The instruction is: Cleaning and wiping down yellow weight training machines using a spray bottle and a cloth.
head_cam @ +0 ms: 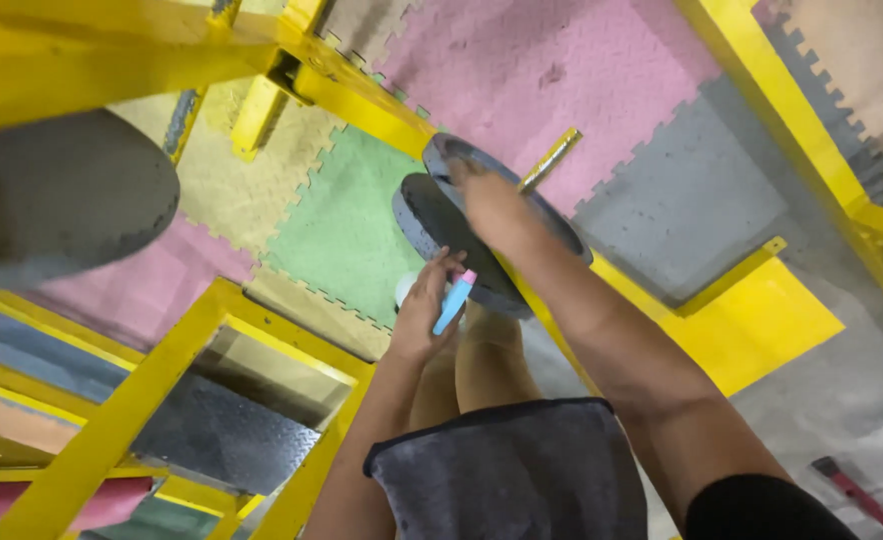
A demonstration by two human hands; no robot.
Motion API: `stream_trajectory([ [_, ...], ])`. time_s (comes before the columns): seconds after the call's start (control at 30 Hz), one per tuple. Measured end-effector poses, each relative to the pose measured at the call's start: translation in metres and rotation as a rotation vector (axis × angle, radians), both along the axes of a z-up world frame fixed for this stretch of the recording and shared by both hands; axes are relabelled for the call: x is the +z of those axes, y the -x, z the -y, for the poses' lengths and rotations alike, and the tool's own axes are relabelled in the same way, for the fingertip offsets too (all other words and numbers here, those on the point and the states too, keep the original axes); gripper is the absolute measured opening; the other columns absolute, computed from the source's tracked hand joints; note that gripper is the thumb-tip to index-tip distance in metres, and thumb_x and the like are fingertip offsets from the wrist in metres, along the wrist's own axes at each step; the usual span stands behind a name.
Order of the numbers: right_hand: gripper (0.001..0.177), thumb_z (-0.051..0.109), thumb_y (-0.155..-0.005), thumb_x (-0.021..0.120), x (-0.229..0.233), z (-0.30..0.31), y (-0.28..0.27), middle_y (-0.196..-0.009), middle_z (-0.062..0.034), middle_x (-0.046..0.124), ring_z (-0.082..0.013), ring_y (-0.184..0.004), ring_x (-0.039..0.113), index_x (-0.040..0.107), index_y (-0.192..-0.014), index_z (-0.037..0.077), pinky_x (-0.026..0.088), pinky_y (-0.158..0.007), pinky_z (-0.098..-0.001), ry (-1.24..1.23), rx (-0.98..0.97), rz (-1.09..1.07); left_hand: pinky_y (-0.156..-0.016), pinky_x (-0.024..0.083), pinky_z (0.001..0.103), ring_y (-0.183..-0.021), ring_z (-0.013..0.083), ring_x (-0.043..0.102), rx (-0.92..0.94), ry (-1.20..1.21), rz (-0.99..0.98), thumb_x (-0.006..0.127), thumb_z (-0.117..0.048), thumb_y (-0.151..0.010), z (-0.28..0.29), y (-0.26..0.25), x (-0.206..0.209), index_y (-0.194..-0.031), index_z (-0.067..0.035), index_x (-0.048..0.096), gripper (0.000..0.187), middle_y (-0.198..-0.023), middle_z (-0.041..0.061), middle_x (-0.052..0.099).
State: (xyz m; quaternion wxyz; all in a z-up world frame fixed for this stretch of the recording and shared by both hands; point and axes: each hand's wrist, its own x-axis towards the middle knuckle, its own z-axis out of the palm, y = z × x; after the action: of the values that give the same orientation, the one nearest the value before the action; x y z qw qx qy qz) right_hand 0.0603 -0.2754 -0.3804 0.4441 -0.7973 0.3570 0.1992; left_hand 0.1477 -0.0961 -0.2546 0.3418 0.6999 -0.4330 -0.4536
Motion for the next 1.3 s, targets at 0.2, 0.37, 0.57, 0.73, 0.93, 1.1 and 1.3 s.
stream_trajectory([
  [0.2,0.043,0.017,-0.103,0.049,-0.036,-0.051,-0.036,-0.152,-0.0130,0.052,-0.0349,-0.154,0.031,0.056,-0.144,0.006,0.023,-0.128,-0.0583,0.519,0.592,0.144,-0.104,0.048,0.047,-0.123,0.0429,0.059,0.047,0.014,-0.055,0.065,0.002,-0.077,-0.018,0.004,0.032,-0.131,-0.002,0.052,0.056,-0.130,0.022,0.063],
  [0.37,0.066,0.018,-0.097,0.053,-0.025,-0.069,-0.011,-0.162,-0.0129,0.040,-0.0411,-0.150,0.030,0.041,-0.161,0.008,0.027,-0.116,-0.0630,0.846,0.381,-0.154,-0.103,0.049,0.045,-0.117,0.0410,0.063,0.086,0.027,-0.013,0.065,0.001,-0.080,-0.078,0.013,0.037,-0.141,-0.003,0.050,0.063,-0.123,0.019,0.065],
  [0.57,0.070,0.011,-0.105,0.052,0.060,-0.091,0.072,-0.164,-0.0197,0.031,-0.0455,-0.148,0.031,0.033,-0.170,0.031,0.027,-0.121,-0.0604,0.760,-0.007,-0.203,-0.103,0.051,0.044,-0.117,0.0376,0.064,0.118,0.092,0.017,0.065,-0.001,-0.087,-0.136,0.017,0.052,-0.141,-0.006,0.052,0.055,-0.125,0.016,0.067],
  [0.73,0.081,-0.002,-0.092,0.052,0.064,-0.107,0.128,-0.168,-0.0238,0.028,-0.0510,-0.151,0.027,0.029,-0.168,0.013,0.027,-0.126,-0.0536,0.638,-0.252,-0.061,-0.099,0.051,0.043,-0.114,0.0375,0.065,0.121,0.112,-0.008,0.066,-0.005,-0.087,-0.181,0.027,0.044,-0.138,-0.005,0.052,0.053,-0.125,0.016,0.067],
  [0.93,0.076,0.018,-0.096,0.065,0.084,-0.158,0.105,-0.165,-0.0270,0.022,-0.0539,-0.150,0.024,0.034,-0.165,0.013,0.023,-0.122,-0.0633,0.642,0.065,0.218,-0.095,0.053,0.042,-0.111,0.0375,0.066,0.179,0.115,-0.078,0.067,-0.006,-0.085,-0.219,0.037,0.049,-0.138,-0.004,0.052,0.055,-0.125,0.017,0.067],
  [1.1,0.068,0.035,-0.104,0.066,0.041,-0.155,0.060,-0.166,-0.0237,0.022,-0.0574,-0.141,0.032,0.040,-0.166,0.026,0.033,-0.110,-0.0706,0.944,0.257,0.183,-0.089,0.053,0.042,-0.105,0.0375,0.066,0.213,-0.012,-0.097,0.067,-0.007,-0.083,-0.225,0.040,0.052,-0.137,-0.004,0.054,0.056,-0.120,0.017,0.068],
  [1.3,0.061,0.020,-0.106,0.057,-0.087,-0.121,-0.019,-0.172,-0.0181,0.026,-0.0472,-0.126,0.046,0.047,-0.162,0.040,0.049,-0.091,-0.0571,1.009,0.455,-0.081,-0.094,0.052,0.043,-0.113,0.0380,0.064,0.250,0.127,-0.007,0.067,-0.001,-0.081,-0.221,0.041,0.025,-0.135,-0.004,0.053,0.056,-0.129,0.018,0.066],
])
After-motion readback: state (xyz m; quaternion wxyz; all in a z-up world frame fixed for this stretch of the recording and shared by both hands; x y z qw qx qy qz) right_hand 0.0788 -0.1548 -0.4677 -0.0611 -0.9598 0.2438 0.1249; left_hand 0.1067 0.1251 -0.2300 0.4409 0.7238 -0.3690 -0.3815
